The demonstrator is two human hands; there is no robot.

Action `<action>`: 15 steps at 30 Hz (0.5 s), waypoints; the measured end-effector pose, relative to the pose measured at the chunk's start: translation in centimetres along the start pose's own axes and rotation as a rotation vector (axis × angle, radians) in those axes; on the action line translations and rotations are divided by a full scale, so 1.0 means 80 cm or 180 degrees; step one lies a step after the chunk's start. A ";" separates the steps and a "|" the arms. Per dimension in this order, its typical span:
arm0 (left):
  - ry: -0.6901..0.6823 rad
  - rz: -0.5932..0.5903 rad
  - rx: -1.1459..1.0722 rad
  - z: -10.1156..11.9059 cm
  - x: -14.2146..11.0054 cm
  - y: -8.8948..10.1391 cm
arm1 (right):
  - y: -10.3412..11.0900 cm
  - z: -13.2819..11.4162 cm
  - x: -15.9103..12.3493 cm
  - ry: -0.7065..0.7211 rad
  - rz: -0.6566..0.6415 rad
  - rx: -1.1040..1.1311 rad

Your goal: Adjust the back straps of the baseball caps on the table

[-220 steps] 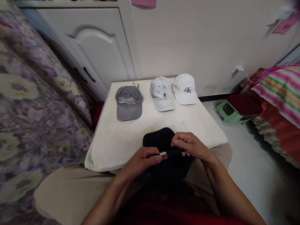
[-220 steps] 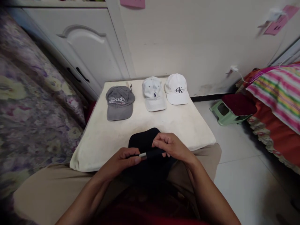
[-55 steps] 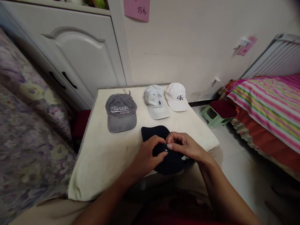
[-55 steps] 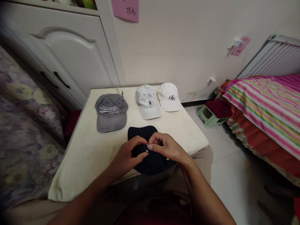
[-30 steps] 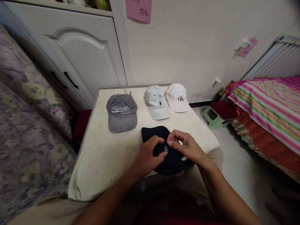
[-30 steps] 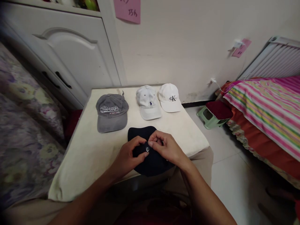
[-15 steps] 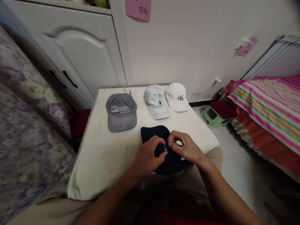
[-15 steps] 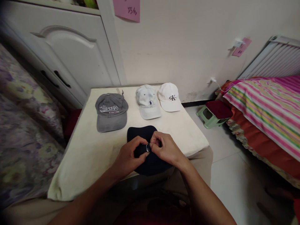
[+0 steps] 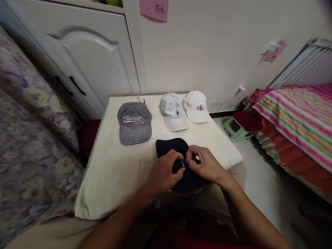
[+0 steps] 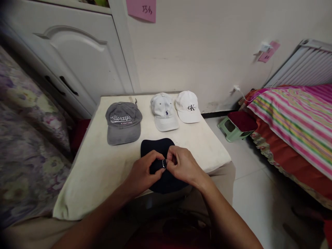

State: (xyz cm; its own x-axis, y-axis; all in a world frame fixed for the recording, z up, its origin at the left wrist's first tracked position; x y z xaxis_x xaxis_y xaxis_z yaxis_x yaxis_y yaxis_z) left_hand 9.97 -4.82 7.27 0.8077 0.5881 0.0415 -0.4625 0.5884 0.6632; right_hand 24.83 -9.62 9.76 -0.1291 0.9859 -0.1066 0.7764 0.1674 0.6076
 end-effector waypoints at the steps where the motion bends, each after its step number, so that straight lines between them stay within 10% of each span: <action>1: 0.0011 -0.0015 0.0021 0.000 0.000 0.000 | 0.000 0.000 0.000 -0.0012 -0.0005 -0.0037; 15: 0.0034 -0.0077 0.0084 0.002 0.001 0.000 | -0.001 0.001 -0.001 0.0005 0.0101 -0.0236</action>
State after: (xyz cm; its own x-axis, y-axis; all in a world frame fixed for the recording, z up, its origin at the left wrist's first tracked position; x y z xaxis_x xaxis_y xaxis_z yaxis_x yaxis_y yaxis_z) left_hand 10.13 -4.85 7.35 0.8146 0.5798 0.0172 -0.4328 0.5879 0.6834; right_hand 24.82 -9.73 9.66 -0.1062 0.9907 -0.0853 0.7322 0.1359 0.6674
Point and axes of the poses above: each hand's wrist, its own x-axis towards the middle knuckle, its own y-axis out of the back of the hand, z = x × y, the point moved 4 cm from there along x, towards the middle knuckle, and after that the axes turned 13 degrees about -z, right-handed, at the moved point
